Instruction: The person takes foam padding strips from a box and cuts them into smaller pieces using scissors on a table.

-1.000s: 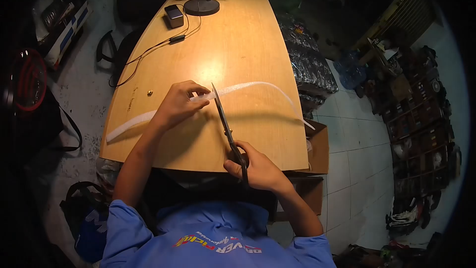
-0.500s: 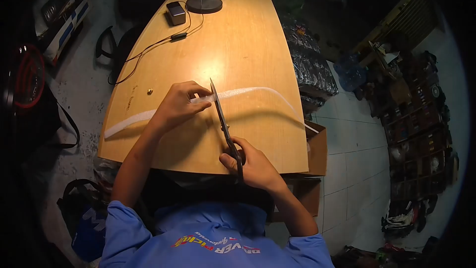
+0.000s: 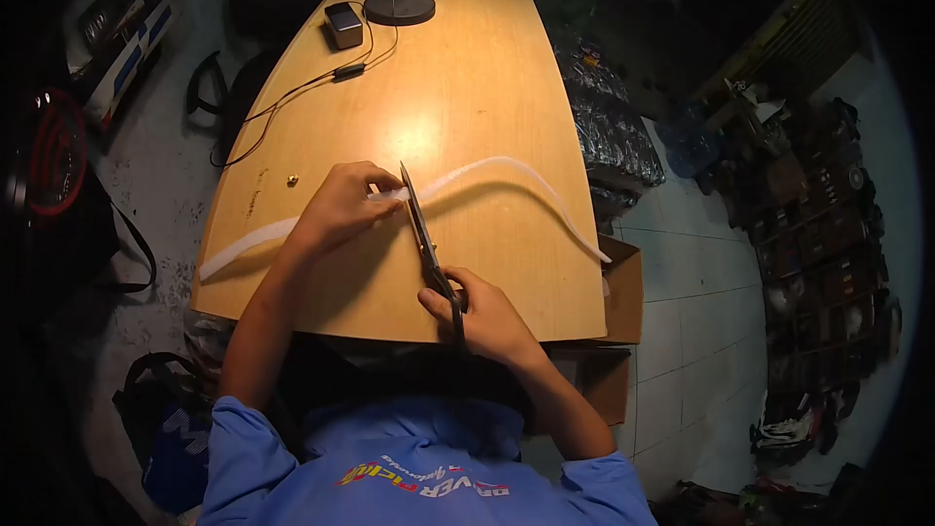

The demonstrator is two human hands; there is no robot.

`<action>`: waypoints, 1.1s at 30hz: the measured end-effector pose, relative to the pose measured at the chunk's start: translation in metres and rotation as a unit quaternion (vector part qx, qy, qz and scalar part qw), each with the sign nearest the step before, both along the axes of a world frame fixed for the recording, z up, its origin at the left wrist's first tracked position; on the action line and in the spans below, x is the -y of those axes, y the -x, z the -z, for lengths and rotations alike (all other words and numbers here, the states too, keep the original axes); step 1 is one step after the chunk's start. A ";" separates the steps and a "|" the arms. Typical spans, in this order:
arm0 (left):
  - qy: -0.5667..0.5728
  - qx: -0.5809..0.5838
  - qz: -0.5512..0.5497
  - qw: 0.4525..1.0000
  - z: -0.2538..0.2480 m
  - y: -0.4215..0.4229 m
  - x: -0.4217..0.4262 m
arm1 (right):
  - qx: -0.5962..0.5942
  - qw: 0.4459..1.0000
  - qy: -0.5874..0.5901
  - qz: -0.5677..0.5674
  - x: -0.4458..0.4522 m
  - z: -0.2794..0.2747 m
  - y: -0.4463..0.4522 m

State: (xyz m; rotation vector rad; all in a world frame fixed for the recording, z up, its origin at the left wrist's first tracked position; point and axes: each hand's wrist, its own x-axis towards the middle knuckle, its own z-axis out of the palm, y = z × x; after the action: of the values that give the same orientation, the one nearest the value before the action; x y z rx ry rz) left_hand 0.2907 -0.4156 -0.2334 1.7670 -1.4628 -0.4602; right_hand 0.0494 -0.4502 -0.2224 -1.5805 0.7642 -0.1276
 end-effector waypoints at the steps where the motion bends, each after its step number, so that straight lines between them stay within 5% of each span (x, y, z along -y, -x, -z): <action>1: -0.011 -0.002 -0.002 1.000 -0.002 0.000 -0.001 | -0.004 1.000 -0.002 -0.001 0.000 0.000 -0.001; 5: -0.084 -0.140 -0.039 0.986 -0.020 -0.005 -0.010 | 0.009 1.000 -0.008 -0.020 0.004 0.003 0.003; 6: 0.058 -0.013 -0.025 0.998 0.001 -0.022 -0.006 | 0.018 0.999 -0.019 -0.026 0.004 0.001 0.006; 9: 0.072 -0.042 -0.112 0.990 -0.016 -0.031 -0.007 | 0.029 0.998 0.035 -0.046 0.000 -0.007 0.026; 15: 0.185 0.116 0.014 0.976 -0.070 0.002 0.055 | -0.097 0.951 0.287 -0.066 0.003 -0.044 0.059; 19: 0.174 0.163 0.155 0.959 -0.061 0.061 0.132 | -0.099 0.900 0.419 -0.070 0.009 -0.023 0.065; 25: 0.067 0.284 0.193 0.937 -0.031 0.153 0.193 | -0.105 0.857 0.500 -0.060 0.008 -0.010 0.064; 33: 0.019 0.285 0.215 0.934 -0.006 0.180 0.209 | -0.093 0.827 0.550 -0.075 0.014 -0.003 0.063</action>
State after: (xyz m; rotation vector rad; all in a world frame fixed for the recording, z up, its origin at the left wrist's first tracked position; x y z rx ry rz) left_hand 0.1106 -0.6244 -0.2277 1.6161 -2.2727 -0.1242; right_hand -0.0133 -0.4644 -0.2194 -2.7846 0.7402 -0.3464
